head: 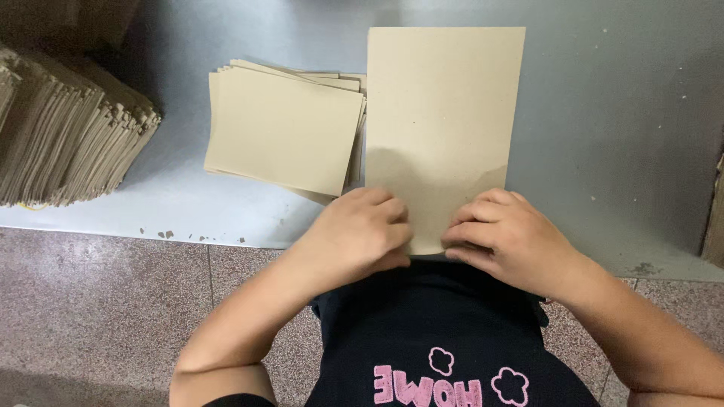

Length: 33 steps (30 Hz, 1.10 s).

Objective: The person folds kraft paper sheets in half at a metal worktable, pressing the crease flat with their hands, and stacks the folded pieces in a pile beside them. They repeat the fold-and-stack cycle for sheet after sheet, occasionally squaring up edges before folding.

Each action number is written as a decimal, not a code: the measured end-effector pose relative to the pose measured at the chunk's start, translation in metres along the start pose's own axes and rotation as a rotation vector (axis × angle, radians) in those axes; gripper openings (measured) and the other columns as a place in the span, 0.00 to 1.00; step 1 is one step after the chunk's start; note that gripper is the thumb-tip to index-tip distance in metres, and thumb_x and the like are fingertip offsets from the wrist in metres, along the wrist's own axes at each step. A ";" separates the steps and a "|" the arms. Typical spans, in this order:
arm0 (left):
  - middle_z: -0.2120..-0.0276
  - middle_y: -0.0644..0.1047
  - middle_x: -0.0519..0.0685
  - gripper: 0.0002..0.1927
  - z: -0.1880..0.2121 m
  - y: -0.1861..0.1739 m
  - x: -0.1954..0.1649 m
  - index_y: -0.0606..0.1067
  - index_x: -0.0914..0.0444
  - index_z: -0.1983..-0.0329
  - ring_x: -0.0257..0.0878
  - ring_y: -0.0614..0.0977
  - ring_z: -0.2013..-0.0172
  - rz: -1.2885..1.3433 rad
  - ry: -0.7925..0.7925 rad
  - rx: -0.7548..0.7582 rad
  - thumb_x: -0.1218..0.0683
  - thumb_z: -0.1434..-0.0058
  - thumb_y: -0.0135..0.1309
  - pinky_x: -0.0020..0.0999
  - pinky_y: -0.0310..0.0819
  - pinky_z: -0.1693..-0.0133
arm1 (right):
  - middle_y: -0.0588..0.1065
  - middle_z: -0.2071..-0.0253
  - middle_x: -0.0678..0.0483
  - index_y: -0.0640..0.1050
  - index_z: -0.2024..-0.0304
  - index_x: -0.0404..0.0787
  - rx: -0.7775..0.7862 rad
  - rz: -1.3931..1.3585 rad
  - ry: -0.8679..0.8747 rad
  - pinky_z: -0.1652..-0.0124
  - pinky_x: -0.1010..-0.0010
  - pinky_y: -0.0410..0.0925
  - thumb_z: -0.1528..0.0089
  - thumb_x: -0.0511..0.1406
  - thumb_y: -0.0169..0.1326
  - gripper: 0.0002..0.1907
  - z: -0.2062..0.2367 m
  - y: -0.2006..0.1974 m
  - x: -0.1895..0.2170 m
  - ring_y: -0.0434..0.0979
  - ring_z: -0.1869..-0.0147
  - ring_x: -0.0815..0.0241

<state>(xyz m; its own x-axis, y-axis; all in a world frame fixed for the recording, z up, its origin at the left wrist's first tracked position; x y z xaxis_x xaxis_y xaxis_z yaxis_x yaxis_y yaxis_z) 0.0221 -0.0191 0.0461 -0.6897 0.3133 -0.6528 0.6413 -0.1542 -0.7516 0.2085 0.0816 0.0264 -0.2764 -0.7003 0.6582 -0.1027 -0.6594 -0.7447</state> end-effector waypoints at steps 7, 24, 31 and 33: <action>0.67 0.75 0.49 0.18 -0.009 0.009 -0.002 0.76 0.60 0.71 0.47 0.78 0.60 -0.104 -0.022 0.057 0.50 0.62 0.68 0.43 0.72 0.59 | 0.79 0.62 0.61 0.84 0.65 0.47 0.035 -0.109 -0.079 0.53 0.65 0.68 0.51 0.43 0.69 0.14 -0.003 -0.004 -0.009 0.76 0.56 0.59; 0.68 0.78 0.49 0.09 -0.004 0.000 0.015 0.73 0.61 0.61 0.49 0.81 0.62 0.009 -0.138 0.042 0.54 0.39 0.61 0.45 0.74 0.61 | 0.80 0.55 0.55 0.83 0.60 0.42 -0.081 0.052 -0.081 0.51 0.61 0.70 0.49 0.35 0.64 0.14 0.007 -0.011 -0.006 0.79 0.51 0.54; 0.65 0.81 0.53 0.13 -0.018 -0.042 0.054 0.75 0.60 0.58 0.50 0.81 0.61 0.122 -0.111 -0.208 0.55 0.45 0.64 0.42 0.75 0.60 | 0.81 0.55 0.52 0.79 0.50 0.40 -0.418 -0.361 0.331 0.51 0.71 0.74 0.37 0.32 0.64 0.14 0.020 -0.024 -0.058 0.82 0.53 0.65; 0.67 0.82 0.50 0.10 -0.018 -0.038 0.068 0.78 0.59 0.57 0.46 0.81 0.68 0.284 -0.397 -0.165 0.56 0.40 0.64 0.38 0.75 0.65 | 0.78 0.51 0.51 0.72 0.38 0.34 -0.594 -0.710 0.342 0.47 0.72 0.73 0.34 0.30 0.64 0.23 0.012 -0.024 -0.074 0.79 0.49 0.68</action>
<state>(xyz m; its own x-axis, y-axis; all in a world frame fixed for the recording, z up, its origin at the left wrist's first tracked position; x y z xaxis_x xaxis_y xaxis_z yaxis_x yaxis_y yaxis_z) -0.0433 0.0248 0.0314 -0.5344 -0.1040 -0.8388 0.8444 -0.0218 -0.5353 0.2426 0.1459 -0.0030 -0.2171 -0.0162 0.9760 -0.7887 -0.5862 -0.1852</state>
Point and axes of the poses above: each hand's wrist, its own z-axis away from the middle knuckle, its own y-axis out of the palm, x = y × z, the point moved 4 cm from there along -z, towards the middle knuckle
